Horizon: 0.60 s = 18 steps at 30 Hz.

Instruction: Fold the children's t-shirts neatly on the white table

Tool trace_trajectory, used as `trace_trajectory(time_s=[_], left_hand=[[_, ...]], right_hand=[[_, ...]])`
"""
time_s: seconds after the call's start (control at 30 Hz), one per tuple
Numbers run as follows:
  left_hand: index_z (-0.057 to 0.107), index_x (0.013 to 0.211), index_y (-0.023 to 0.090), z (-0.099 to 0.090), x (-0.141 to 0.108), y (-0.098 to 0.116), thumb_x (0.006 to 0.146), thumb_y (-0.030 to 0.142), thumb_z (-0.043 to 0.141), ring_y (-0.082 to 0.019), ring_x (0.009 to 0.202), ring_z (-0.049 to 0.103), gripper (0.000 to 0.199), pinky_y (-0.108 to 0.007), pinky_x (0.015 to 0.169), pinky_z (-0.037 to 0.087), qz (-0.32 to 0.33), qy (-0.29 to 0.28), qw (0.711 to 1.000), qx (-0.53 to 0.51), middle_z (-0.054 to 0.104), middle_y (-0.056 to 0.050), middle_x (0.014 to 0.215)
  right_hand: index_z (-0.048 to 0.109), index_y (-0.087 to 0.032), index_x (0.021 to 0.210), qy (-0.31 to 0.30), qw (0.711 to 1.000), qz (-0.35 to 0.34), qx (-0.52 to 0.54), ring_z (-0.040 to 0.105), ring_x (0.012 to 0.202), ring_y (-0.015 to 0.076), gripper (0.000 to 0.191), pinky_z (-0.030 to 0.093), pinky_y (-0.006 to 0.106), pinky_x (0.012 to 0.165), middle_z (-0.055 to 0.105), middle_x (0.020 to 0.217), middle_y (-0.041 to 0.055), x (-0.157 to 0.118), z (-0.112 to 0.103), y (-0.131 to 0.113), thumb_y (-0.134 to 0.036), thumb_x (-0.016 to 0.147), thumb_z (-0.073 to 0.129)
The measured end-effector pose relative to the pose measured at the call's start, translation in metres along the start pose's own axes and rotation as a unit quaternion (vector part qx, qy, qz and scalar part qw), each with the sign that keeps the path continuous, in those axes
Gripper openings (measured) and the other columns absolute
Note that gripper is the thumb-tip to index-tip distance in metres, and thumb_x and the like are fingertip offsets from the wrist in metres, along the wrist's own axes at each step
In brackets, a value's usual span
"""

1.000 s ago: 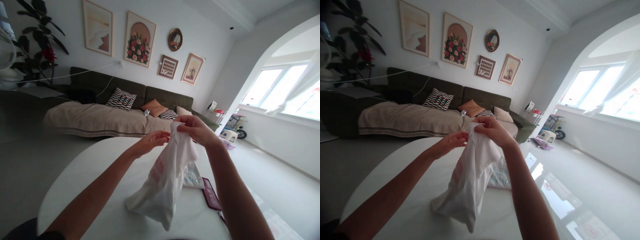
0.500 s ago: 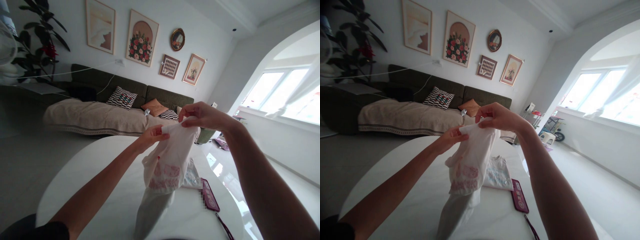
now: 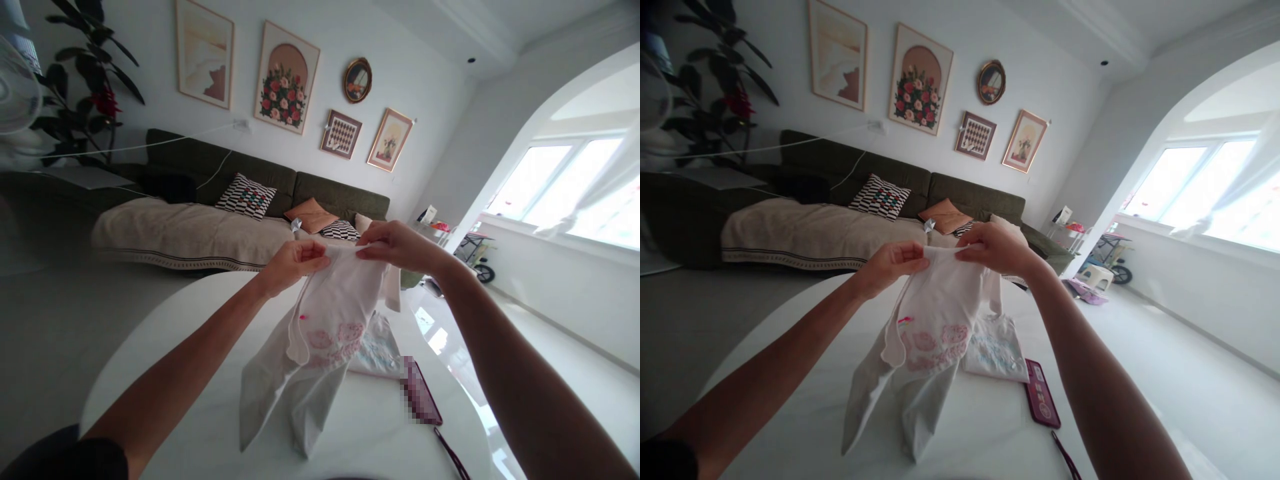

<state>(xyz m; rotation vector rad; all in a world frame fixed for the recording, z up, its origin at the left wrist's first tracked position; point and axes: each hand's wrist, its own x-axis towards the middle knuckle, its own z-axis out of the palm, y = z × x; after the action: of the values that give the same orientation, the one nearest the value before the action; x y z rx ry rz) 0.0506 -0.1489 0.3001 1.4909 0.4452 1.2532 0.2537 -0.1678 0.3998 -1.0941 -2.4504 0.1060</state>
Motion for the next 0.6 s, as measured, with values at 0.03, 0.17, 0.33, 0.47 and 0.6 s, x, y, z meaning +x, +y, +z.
trace_trajectory(time_s=[0.03,0.17,0.33,0.47,0.6], left_hand=[[0.063,0.073,0.014,0.0,0.0,0.001,0.06,0.026,0.075,-0.011,0.067,0.056,0.021,-0.022,0.064,0.042,0.004,-0.005,1.0,0.001,0.064,0.0,0.07],[0.063,0.074,0.014,0.0,0.003,0.003,0.058,0.021,0.076,-0.011,0.069,0.057,0.022,-0.022,0.066,0.042,0.008,-0.011,1.0,-0.002,0.065,0.0,0.072],[0.064,0.071,0.015,0.004,0.007,0.007,0.057,0.019,0.077,-0.01,0.064,0.056,0.02,-0.022,0.061,0.041,-0.004,-0.01,1.0,0.004,0.064,0.001,0.068],[0.064,0.071,0.014,0.007,0.01,0.007,0.056,0.018,0.077,-0.01,0.064,0.056,0.02,-0.022,0.062,0.041,-0.012,-0.03,0.999,0.016,0.064,0.0,0.069],[0.064,0.079,0.015,0.003,0.011,0.0,0.058,0.017,0.073,-0.012,0.069,0.058,0.023,-0.023,0.065,0.043,-0.01,-0.062,0.996,0.057,0.065,-0.001,0.074]], right_hand=[[0.069,-0.02,0.07,0.003,1.0,0.006,0.014,0.049,0.06,0.012,0.012,0.034,0.025,0.053,0.058,0.065,-0.0012,0.0,0.001,0.0,-0.031,0.067,0.065],[0.064,-0.02,0.063,-0.018,0.994,0.045,0.097,0.045,0.054,0.0102,0.01,0.033,0.023,0.049,0.053,0.057,-0.0043,0.0,0.004,-0.001,-0.026,0.06,0.071],[0.064,-0.02,0.071,-0.113,0.977,0.058,0.171,0.042,0.056,0.0094,0.016,0.031,0.021,0.049,0.052,0.061,-0.0038,-0.002,0.011,0.0,-0.035,0.065,0.068],[0.057,-0.019,0.058,-0.072,0.978,0.042,0.192,0.034,0.052,0.0072,0.03,0.026,0.022,0.049,0.043,0.055,-0.0057,-0.003,0.024,0.002,-0.044,0.073,0.06],[0.05,-0.018,0.054,-0.041,0.977,0.037,0.206,0.032,0.052,0.0065,0.034,0.024,0.022,0.048,0.038,0.054,-0.007,-0.003,0.035,0.007,-0.045,0.072,0.061]])
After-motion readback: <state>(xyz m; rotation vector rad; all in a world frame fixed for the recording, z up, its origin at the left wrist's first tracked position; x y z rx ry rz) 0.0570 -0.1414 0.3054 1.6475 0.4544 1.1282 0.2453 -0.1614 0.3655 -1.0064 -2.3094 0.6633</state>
